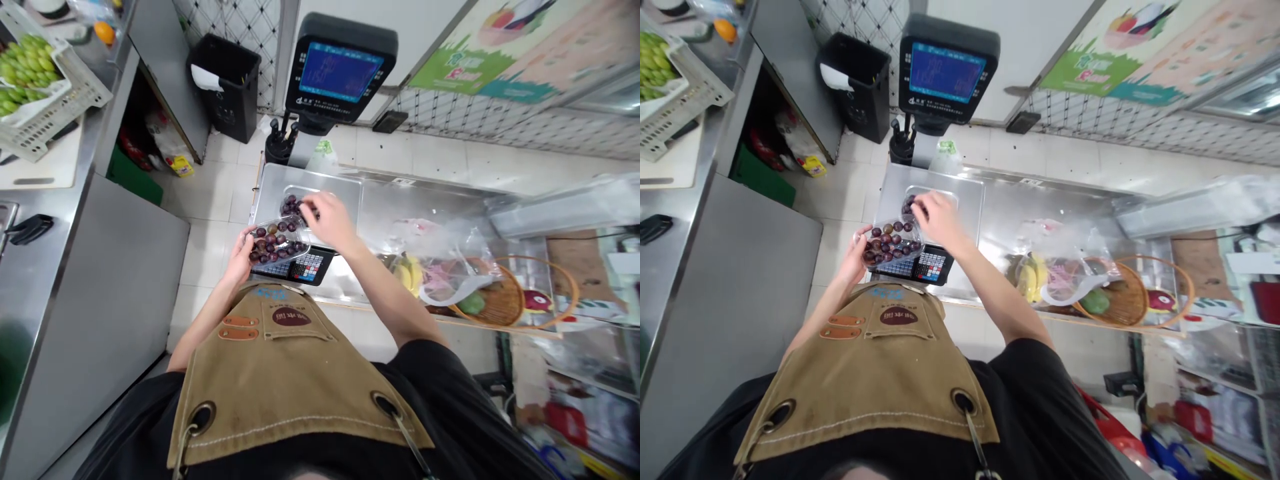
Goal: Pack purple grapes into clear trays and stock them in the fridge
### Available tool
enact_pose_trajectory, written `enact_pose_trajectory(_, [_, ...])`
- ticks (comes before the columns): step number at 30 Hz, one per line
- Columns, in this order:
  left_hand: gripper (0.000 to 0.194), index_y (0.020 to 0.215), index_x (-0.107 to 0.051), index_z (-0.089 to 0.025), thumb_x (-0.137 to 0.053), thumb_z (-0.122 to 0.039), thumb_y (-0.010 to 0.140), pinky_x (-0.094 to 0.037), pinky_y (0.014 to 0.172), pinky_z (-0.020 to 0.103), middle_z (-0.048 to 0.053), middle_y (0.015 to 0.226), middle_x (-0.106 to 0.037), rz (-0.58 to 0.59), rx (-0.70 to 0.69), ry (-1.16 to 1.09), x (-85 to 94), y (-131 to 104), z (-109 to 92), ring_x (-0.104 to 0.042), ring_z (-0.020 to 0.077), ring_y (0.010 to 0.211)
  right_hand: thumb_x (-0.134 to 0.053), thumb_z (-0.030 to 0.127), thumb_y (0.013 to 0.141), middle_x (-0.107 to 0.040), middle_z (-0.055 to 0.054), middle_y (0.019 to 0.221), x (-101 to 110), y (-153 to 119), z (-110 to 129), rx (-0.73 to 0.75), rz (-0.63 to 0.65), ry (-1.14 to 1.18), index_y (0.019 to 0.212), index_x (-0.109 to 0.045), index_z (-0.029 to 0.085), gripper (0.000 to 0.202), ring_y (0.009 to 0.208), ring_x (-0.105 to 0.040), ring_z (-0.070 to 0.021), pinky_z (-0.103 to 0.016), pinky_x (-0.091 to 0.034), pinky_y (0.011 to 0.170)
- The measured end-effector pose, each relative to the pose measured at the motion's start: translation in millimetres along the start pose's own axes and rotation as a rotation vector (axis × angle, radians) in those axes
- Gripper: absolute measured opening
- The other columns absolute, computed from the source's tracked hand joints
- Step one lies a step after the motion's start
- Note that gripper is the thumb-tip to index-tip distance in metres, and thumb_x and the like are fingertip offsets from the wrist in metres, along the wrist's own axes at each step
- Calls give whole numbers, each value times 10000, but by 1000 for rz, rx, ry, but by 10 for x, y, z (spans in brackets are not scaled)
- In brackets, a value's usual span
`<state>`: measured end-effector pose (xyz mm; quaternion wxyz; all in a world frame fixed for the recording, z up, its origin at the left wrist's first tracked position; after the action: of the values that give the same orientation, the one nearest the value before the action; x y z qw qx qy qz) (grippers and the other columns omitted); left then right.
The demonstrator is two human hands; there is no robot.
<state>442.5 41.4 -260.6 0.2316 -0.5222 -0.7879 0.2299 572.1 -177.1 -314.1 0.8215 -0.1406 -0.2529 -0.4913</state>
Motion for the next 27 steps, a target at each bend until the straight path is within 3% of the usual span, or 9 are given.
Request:
enact_pose_trajectory(3, [789, 1383, -626, -244, -874, -751, 831, -653, 798, 379, 88, 1083, -839, -10, -4, -6, -14, 35, 0, -825, 285, 950, -415, 401, 1171, -781, -163, 1127, -76, -289, 386, 227, 158, -24, 1139, -790, 168, 443, 1078, -688, -303, -433, -525, 959])
enact_pose_trajectory(5, [785, 1365, -629, -242, -895, -736, 816, -648, 773, 357, 79, 1070, -840, -4, -6, -19, -28, 53, 4, -820, 266, 915, -455, 412, 1173, -779, -166, 1083, -208, -424, 512, 301, 266, -103, 1102, -798, 149, 438, 1042, -688, -296, -411, -518, 925])
enact_pose_trajectory(12, [745, 1352, -647, -222, -898, -697, 836, -653, 792, 348, 102, 1182, -828, -4, 16, -40, -8, 41, 69, -813, 265, 978, -454, 427, 1192, -744, -174, 1066, -464, -492, 560, 386, 383, -208, 1117, -791, 98, 477, 1037, -658, -287, -398, -491, 935])
enact_pose_trajectory(18, [726, 1322, -674, -206, -902, -695, 836, -657, 819, 346, 99, 1209, -813, -4, 37, -33, 42, -15, 119, -807, 267, 1021, -508, 439, 1173, -716, -180, 1095, -537, -548, 560, 335, 456, -111, 1121, -746, 94, 423, 1029, -646, -296, -401, -488, 918])
enact_pose_trajectory(23, [694, 1351, -662, -221, -852, -703, 889, -629, 702, 318, 70, 1043, -825, -5, 91, -5, 95, -41, 151, -797, 239, 844, -566, 417, 1143, -737, -139, 1068, -579, -612, 565, 264, 492, 63, 1186, -671, 144, 296, 975, -666, -284, -378, -483, 863])
enact_pose_trajectory(27, [644, 1310, -697, -212, -856, -680, 896, -604, 708, 288, 73, 1100, -820, -29, 67, 6, 104, -36, 115, -778, 221, 886, -586, 435, 1124, -724, -157, 1201, -608, -636, 632, 275, 458, 161, 1287, -641, 163, 321, 976, -679, -274, -372, -490, 864])
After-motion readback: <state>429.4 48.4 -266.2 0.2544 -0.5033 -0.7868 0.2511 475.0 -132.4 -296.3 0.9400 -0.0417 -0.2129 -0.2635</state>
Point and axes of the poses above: each hand's wrist, its own y-axis towards the middle knuckle, its own x-axis out of the back of the hand, z = x × y, the point moved 5 cm from there along y, towards the middle knuckle
